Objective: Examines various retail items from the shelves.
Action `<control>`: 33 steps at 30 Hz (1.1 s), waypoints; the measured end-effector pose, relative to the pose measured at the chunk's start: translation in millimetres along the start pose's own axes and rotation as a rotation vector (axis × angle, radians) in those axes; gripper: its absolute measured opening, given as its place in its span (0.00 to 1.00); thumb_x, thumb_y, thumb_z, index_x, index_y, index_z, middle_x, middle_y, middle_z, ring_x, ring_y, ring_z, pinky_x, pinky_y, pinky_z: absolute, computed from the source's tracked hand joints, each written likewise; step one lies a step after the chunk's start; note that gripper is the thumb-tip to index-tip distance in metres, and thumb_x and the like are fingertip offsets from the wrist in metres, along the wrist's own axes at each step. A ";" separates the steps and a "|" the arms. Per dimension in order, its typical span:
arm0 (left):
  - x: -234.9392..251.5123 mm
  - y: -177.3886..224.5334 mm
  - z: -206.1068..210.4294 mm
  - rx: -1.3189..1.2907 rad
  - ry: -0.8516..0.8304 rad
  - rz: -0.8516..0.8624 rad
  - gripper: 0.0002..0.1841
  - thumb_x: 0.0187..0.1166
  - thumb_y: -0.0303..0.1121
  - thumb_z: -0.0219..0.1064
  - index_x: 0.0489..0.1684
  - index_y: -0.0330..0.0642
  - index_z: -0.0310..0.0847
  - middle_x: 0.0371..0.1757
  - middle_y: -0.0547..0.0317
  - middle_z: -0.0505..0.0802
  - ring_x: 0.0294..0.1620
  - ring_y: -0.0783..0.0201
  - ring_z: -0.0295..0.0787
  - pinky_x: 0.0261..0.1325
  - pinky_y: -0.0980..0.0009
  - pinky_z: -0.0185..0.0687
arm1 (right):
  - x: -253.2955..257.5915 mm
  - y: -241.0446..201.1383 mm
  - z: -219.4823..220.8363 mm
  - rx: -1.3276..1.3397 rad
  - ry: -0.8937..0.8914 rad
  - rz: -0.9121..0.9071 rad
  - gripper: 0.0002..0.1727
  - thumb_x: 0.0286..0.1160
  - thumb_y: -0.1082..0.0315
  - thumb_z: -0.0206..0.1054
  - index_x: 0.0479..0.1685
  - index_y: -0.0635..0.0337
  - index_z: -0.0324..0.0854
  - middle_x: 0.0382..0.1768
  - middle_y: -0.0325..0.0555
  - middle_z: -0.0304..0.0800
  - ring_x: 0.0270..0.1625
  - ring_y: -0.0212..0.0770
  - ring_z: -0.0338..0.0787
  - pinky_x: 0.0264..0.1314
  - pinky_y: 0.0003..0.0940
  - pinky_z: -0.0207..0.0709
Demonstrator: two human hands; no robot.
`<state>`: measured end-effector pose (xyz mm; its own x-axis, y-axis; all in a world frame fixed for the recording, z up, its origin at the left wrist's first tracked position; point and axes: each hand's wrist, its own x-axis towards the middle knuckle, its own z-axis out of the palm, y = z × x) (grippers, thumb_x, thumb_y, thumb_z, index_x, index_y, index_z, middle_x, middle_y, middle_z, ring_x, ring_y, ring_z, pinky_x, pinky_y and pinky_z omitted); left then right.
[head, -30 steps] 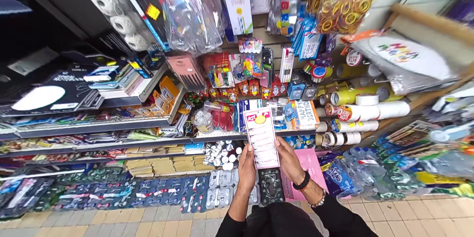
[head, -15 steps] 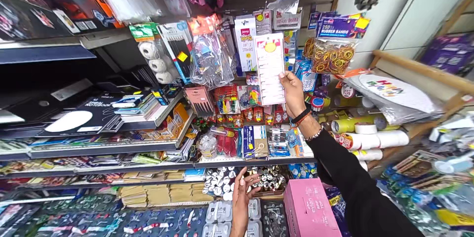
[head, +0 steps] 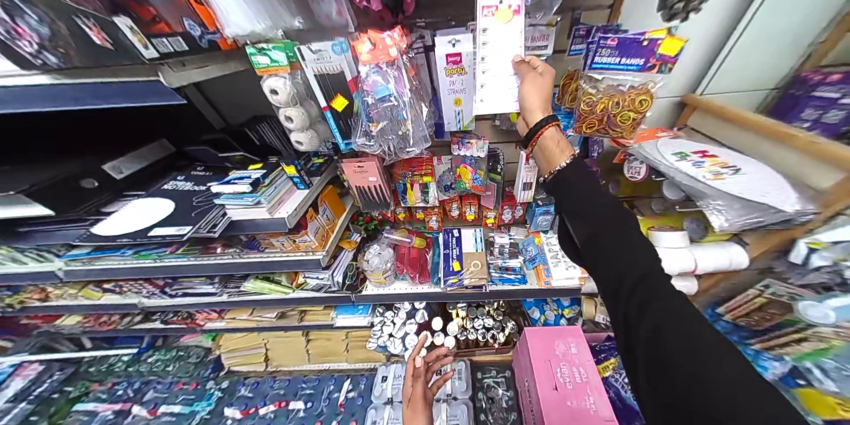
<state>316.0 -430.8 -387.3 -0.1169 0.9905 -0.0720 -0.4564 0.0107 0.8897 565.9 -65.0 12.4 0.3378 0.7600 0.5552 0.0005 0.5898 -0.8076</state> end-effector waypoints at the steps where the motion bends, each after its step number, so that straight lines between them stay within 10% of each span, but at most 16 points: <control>1: -0.1 -0.8 -0.6 -0.003 0.000 -0.003 0.32 0.94 0.51 0.40 0.91 0.41 0.52 0.67 0.33 0.87 0.63 0.38 0.89 0.59 0.45 0.89 | 0.3 -1.4 -0.3 -0.001 0.001 0.006 0.15 0.88 0.60 0.59 0.40 0.62 0.85 0.34 0.47 0.89 0.38 0.40 0.90 0.46 0.42 0.87; 16: 1.6 -1.6 6.4 -0.005 -0.014 -0.033 0.31 0.94 0.50 0.37 0.90 0.40 0.52 0.66 0.32 0.87 0.61 0.39 0.90 0.59 0.47 0.89 | 1.8 -19.6 -0.9 -0.136 0.020 0.136 0.12 0.81 0.63 0.62 0.34 0.60 0.86 0.35 0.46 0.90 0.41 0.40 0.90 0.46 0.43 0.85; 33: 2.1 -14.8 5.2 -0.009 -0.101 -0.082 0.31 0.94 0.50 0.37 0.87 0.37 0.60 0.66 0.32 0.87 0.62 0.39 0.90 0.61 0.47 0.89 | -83.1 79.0 -82.7 -0.076 -0.186 0.515 0.28 0.89 0.59 0.59 0.87 0.47 0.61 0.74 0.49 0.80 0.67 0.50 0.87 0.65 0.49 0.82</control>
<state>327.1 -428.2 -398.2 0.0100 0.9951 -0.0980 -0.4686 0.0912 0.8787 615.8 -104.2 -114.0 0.1405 0.9846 0.1045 -0.0512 0.1127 -0.9923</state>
